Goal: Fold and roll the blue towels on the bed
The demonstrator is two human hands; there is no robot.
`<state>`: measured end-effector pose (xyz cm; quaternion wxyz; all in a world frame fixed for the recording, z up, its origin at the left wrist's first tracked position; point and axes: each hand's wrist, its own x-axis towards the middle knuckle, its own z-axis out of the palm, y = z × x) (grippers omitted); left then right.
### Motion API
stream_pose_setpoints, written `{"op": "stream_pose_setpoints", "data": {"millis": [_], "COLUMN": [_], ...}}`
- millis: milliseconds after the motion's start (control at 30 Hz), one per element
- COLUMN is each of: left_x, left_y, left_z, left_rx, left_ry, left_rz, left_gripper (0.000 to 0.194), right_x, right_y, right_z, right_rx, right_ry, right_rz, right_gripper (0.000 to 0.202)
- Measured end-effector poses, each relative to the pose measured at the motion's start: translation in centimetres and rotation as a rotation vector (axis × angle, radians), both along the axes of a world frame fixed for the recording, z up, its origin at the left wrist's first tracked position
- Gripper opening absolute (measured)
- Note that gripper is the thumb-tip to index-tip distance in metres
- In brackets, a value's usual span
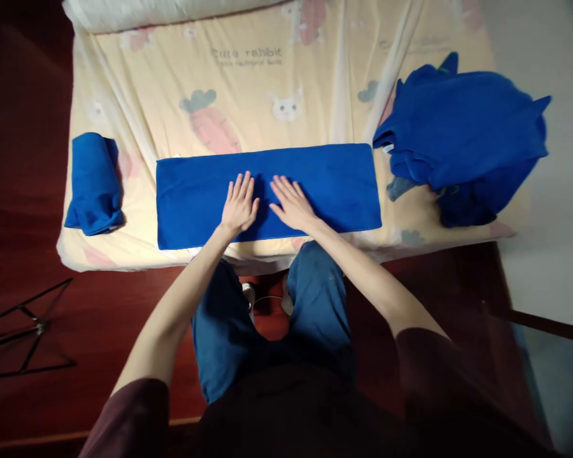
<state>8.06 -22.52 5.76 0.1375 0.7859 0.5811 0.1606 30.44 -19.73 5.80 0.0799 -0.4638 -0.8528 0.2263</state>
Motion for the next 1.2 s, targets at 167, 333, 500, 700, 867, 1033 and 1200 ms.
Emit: {"op": "stream_pose_setpoints", "data": {"millis": [167,333,500,700,867,1033,1200], "left_x": [-1.6,-10.9,-16.5,-14.5,-6.6,-6.8,-16.4], "left_y": [-0.2,-3.5,-6.5,-5.0,1.3,5.6,6.9], "left_z": [-1.8,-1.6,-1.4,1.0,0.1,-2.4,-2.2], "left_rx": [-0.06,0.007,0.017,0.029,-0.038,-0.026,0.012], "left_ry": [-0.017,-0.012,-0.018,0.041,0.06,0.012,0.081], "left_rz": [0.098,0.319,0.419,0.294,0.06,0.163,0.317], "left_gripper": [0.066,0.074,0.085,0.079,0.075,0.072,0.09], "right_x": [1.5,13.2,21.5,18.4,2.1,-3.7,10.8], "right_y": [0.9,-0.5,-3.6,-1.0,3.9,6.7,10.6], "right_z": [-1.5,-0.9,-0.1,1.2,0.0,-4.3,-4.6], "right_rx": [-0.084,-0.049,0.005,0.134,0.061,-0.044,0.04], "right_ry": [0.141,0.028,-0.185,-0.212,0.061,0.14,0.041], "right_rz": [0.046,-0.263,-0.434,-0.392,-0.084,0.027,-0.322], "right_gripper": [0.068,0.068,0.07,0.072,0.071,0.079,0.069]}}
